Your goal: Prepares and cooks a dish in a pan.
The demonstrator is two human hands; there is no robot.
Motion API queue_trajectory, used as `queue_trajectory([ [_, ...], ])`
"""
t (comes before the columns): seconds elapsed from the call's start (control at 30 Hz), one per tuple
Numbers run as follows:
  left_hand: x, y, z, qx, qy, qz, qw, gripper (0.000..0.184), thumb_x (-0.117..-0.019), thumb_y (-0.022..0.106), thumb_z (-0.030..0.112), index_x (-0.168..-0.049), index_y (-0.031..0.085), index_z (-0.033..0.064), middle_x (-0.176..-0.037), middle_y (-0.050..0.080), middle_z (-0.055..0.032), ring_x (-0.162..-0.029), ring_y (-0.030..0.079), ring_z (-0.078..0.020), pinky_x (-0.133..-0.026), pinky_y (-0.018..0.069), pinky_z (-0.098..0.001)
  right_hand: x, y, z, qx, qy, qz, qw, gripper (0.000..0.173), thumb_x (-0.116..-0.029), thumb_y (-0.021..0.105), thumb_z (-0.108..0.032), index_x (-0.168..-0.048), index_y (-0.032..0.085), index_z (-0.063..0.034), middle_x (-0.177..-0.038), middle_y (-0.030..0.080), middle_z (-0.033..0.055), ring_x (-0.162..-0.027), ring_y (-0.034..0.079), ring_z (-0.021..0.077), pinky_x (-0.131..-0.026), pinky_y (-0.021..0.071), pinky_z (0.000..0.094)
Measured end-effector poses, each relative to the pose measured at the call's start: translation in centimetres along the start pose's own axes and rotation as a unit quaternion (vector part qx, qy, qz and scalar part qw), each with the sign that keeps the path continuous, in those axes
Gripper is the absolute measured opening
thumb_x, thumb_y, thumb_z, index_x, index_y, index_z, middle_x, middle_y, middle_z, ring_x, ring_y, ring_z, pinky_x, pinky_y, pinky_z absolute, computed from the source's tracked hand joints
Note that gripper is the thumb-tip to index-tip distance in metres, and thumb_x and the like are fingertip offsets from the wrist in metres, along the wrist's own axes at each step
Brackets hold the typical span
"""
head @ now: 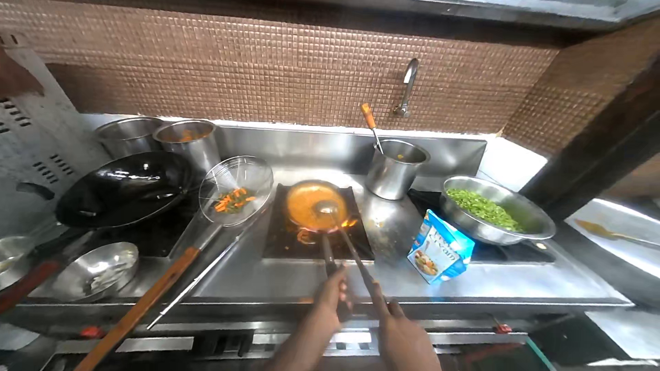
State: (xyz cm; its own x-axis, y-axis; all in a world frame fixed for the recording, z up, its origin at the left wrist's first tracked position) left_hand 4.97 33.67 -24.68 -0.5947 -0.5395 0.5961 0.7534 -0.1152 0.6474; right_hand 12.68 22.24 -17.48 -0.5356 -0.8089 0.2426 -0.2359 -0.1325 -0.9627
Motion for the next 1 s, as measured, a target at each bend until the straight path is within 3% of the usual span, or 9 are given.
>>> queue_trajectory([
  [0.07,-1.2,0.4,0.4,0.040,-0.009,-0.024,0.999,0.036,-0.1059,0.057,0.038,-0.082,0.048,0.0124,-0.054,0.039,0.0040,-0.035,0.040,-0.0058,-0.033,0.0430,-0.0218,1.7,-0.4,0.6,0.002,-0.016,-0.008,1.000,0.079,-0.0986,0.057,-0.021,-0.167,0.017,-0.0259,-0.130,0.063,0.0215,-0.085,0.072,0.0411,-0.074,0.0586,0.0584],
  [0.2,4.6,2.0,-1.0,-0.006,-0.036,0.006,0.999,0.037,-0.1041,0.061,0.037,-0.081,0.046,0.0119,-0.054,0.039,0.0029,-0.036,0.041,-0.0062,-0.034,0.0433,-0.0219,-2.7,-1.4,1.3,0.027,-0.007,-0.002,1.000,0.076,-0.0986,0.052,-0.017,-0.165,0.020,-0.0373,-0.127,0.063,0.0208,-0.088,0.071,0.0400,-0.074,0.0586,0.0578],
  [0.27,5.4,1.2,-1.5,-0.022,-0.033,0.020,0.999,0.038,-0.1031,0.063,0.037,-0.080,0.048,0.0113,-0.055,0.040,0.0026,-0.037,0.041,-0.0063,-0.034,0.0438,-0.0219,-3.2,-0.6,1.5,0.028,0.008,-0.003,1.000,0.079,-0.0977,0.052,-0.015,-0.165,0.017,-0.0351,-0.128,0.062,0.0207,-0.090,0.072,0.0393,-0.075,0.0590,0.0570],
  [0.4,-0.2,0.1,0.2,0.017,-0.019,-0.016,1.000,0.034,-0.1050,0.059,0.034,-0.081,0.047,0.0126,-0.054,0.038,0.0040,-0.036,0.039,-0.0053,-0.034,0.0425,-0.0210,1.1,-0.1,1.5,-0.003,-0.016,0.001,1.000,0.079,-0.0978,0.057,-0.018,-0.167,0.018,-0.0227,-0.128,0.064,0.0240,-0.087,0.071,0.0436,-0.073,0.0578,0.0607],
  [0.57,5.0,2.2,-1.7,-0.002,-0.046,0.004,0.999,0.033,-0.1033,0.063,0.030,-0.081,0.047,0.0122,-0.052,0.038,0.0036,-0.036,0.040,-0.0060,-0.034,0.0426,-0.0217,-3.1,-1.0,0.2,0.010,-0.015,-0.009,1.000,0.077,-0.0974,0.054,-0.016,-0.164,0.021,-0.0359,-0.126,0.063,0.0208,-0.090,0.071,0.0404,-0.076,0.0587,0.0580],
  [0.63,5.5,1.2,-2.0,-0.030,-0.038,0.019,0.999,0.034,-0.1023,0.065,0.033,-0.082,0.048,0.0119,-0.053,0.039,0.0033,-0.037,0.041,-0.0065,-0.035,0.0433,-0.0219,-2.9,-0.4,0.3,0.012,-0.001,-0.012,1.000,0.080,-0.0971,0.055,-0.016,-0.165,0.018,-0.0330,-0.127,0.063,0.0210,-0.090,0.071,0.0402,-0.076,0.0590,0.0575],
  [0.77,0.5,-0.1,-0.1,0.020,-0.020,-0.007,1.000,0.035,-0.1048,0.060,0.037,-0.083,0.047,0.0122,-0.055,0.039,0.0037,-0.037,0.041,-0.0059,-0.034,0.0432,-0.0214,1.7,0.2,1.0,-0.005,-0.033,0.008,0.999,0.077,-0.0984,0.056,-0.020,-0.166,0.020,-0.0213,-0.125,0.065,0.0249,-0.085,0.071,0.0438,-0.072,0.0576,0.0613],
  [0.9,4.1,2.2,-0.8,0.024,-0.042,-0.016,0.999,0.035,-0.1041,0.061,0.033,-0.080,0.046,0.0121,-0.052,0.037,0.0033,-0.035,0.040,-0.0065,-0.034,0.0428,-0.0223,-1.9,-0.9,-0.1,0.002,-0.039,0.007,0.999,0.076,-0.0971,0.055,-0.017,-0.164,0.024,-0.0344,-0.122,0.066,0.0217,-0.085,0.071,0.0414,-0.072,0.0582,0.0594],
  [1.0,5.7,1.2,-1.8,-0.007,-0.039,0.009,0.999,0.034,-0.1023,0.065,0.032,-0.081,0.048,0.0116,-0.052,0.039,0.0029,-0.036,0.041,-0.0066,-0.034,0.0438,-0.0220,-3.1,-0.3,0.3,0.013,-0.003,-0.009,1.000,0.078,-0.0980,0.055,-0.017,-0.165,0.019,-0.0343,-0.126,0.064,0.0205,-0.089,0.072,0.0397,-0.075,0.0590,0.0572],
])
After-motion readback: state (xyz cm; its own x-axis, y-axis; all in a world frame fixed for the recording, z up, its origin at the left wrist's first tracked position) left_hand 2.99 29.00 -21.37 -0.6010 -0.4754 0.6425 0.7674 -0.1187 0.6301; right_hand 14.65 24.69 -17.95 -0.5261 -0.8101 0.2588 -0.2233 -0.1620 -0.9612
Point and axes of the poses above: each hand's wrist, its own x-axis away from the middle knuckle, its own y-axis out of the palm, z = x × y, the point moved 9 cm from there along -x, towards the middle knuckle
